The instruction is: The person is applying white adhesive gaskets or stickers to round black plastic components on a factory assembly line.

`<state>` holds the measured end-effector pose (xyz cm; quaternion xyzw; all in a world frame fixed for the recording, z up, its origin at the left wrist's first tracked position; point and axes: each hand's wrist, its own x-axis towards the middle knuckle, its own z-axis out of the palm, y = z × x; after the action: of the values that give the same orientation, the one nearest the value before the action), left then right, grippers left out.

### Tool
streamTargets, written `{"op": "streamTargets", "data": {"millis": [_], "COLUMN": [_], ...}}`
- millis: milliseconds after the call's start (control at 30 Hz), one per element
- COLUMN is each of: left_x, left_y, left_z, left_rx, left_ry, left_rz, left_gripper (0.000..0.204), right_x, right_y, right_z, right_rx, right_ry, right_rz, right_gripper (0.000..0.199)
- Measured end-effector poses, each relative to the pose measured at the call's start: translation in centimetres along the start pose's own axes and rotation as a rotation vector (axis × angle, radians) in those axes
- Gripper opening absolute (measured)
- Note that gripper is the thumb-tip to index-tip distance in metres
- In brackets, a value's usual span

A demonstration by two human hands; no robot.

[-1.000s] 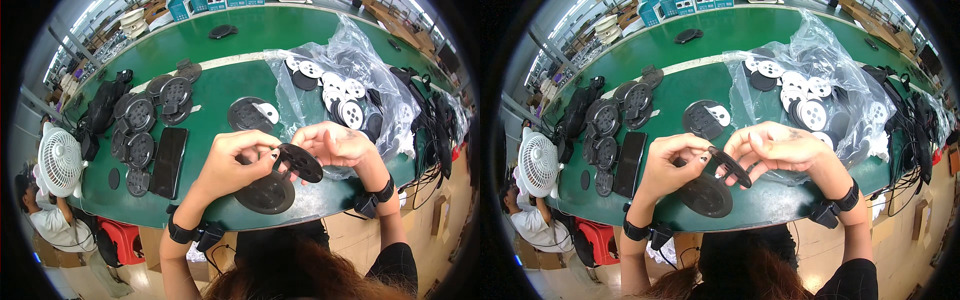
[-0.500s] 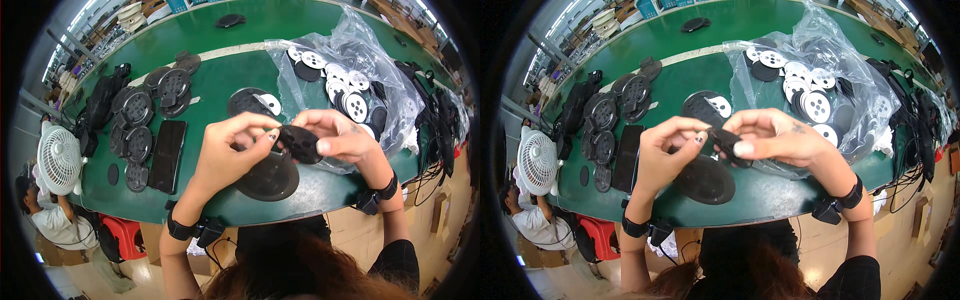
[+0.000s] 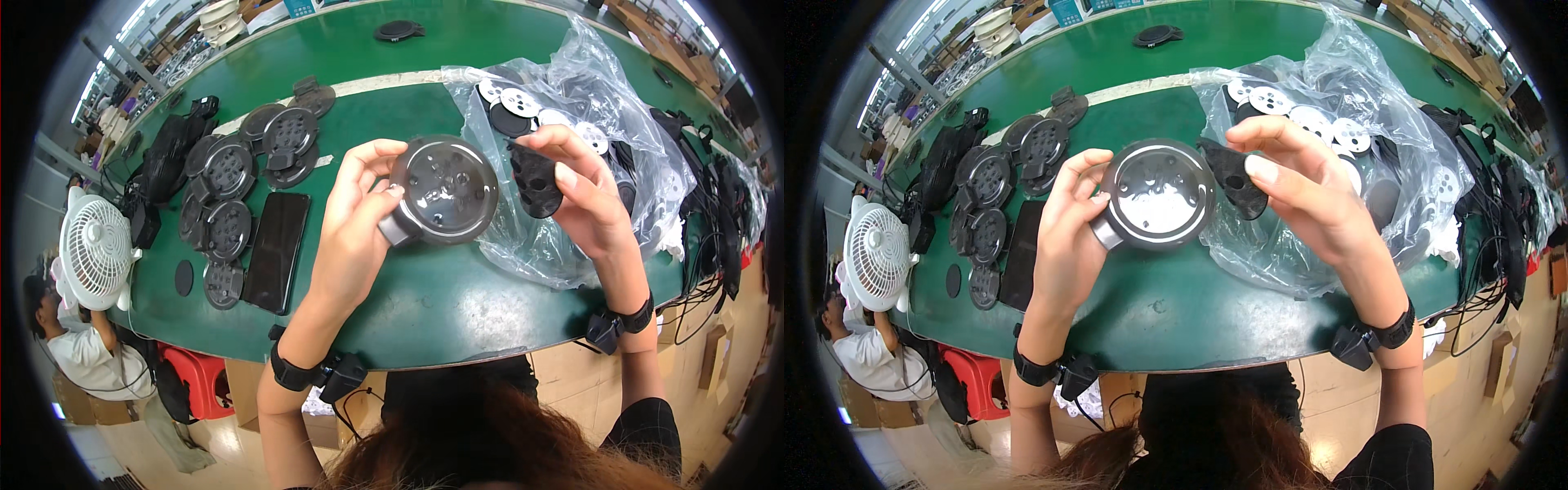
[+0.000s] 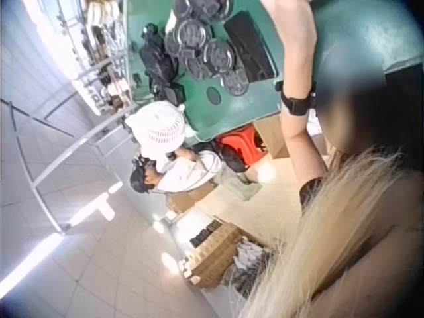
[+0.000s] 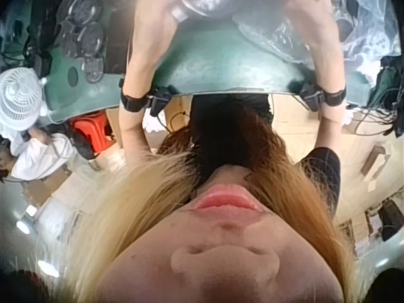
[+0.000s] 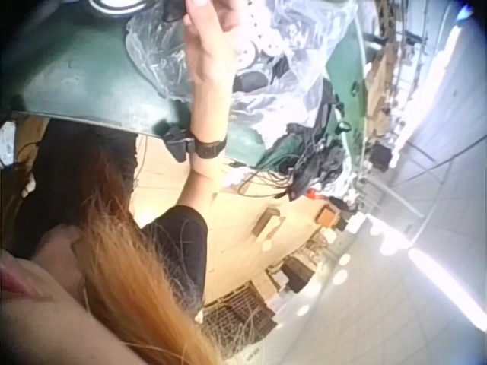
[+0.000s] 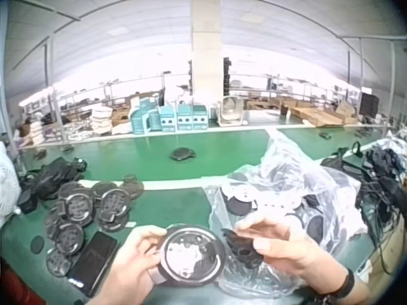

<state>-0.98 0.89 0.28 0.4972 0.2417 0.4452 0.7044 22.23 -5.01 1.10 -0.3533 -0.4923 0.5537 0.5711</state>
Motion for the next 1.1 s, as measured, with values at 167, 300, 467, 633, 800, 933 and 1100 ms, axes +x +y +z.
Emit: {"op": "streamTargets", "data": {"millis": [167, 300, 467, 633, 800, 933, 1100], "left_x": [-0.4, -0.5, -0.6, -0.8, -1.1, -1.2, -1.1], "left_y": [-0.2, -0.2, -0.7, -1.0, -1.3, -1.3, -1.3], "left_z": [0.4, 0.3, 0.5, 0.8, 1.1, 1.2, 1.1], "left_rx": [0.095, 0.059, 0.025, 0.023, 0.012, 0.013, 0.036], "left_ry": [-0.059, -0.092, -0.107, -0.152, -0.156, -0.177, -0.209], "left_rz": [0.108, 0.119, 0.169, 0.215, 0.186, 0.22, 0.247], "left_gripper": [0.033, 0.031, 0.03, 0.028, 0.028, 0.028, 0.027], "right_x": [0.1, 0.1, 0.1, 0.2, 0.3, 0.3, 0.2], "right_y": [0.0, 0.0, 0.2, 0.4, 0.4, 0.1, 0.1], "right_z": [1.1, 1.6, 1.8, 1.7, 1.9, 1.8, 1.6], "right_rx": [-0.018, -0.043, -0.119, -0.229, -0.252, -0.346, -0.327], "right_ry": [0.026, 0.056, 0.162, 0.171, 0.141, 0.121, 0.164], "right_rz": [-0.002, -0.051, -0.105, -0.061, -0.102, -0.132, -0.053], "right_gripper": [0.041, 0.04, 0.037, 0.035, 0.029, 0.027, 0.026]}}
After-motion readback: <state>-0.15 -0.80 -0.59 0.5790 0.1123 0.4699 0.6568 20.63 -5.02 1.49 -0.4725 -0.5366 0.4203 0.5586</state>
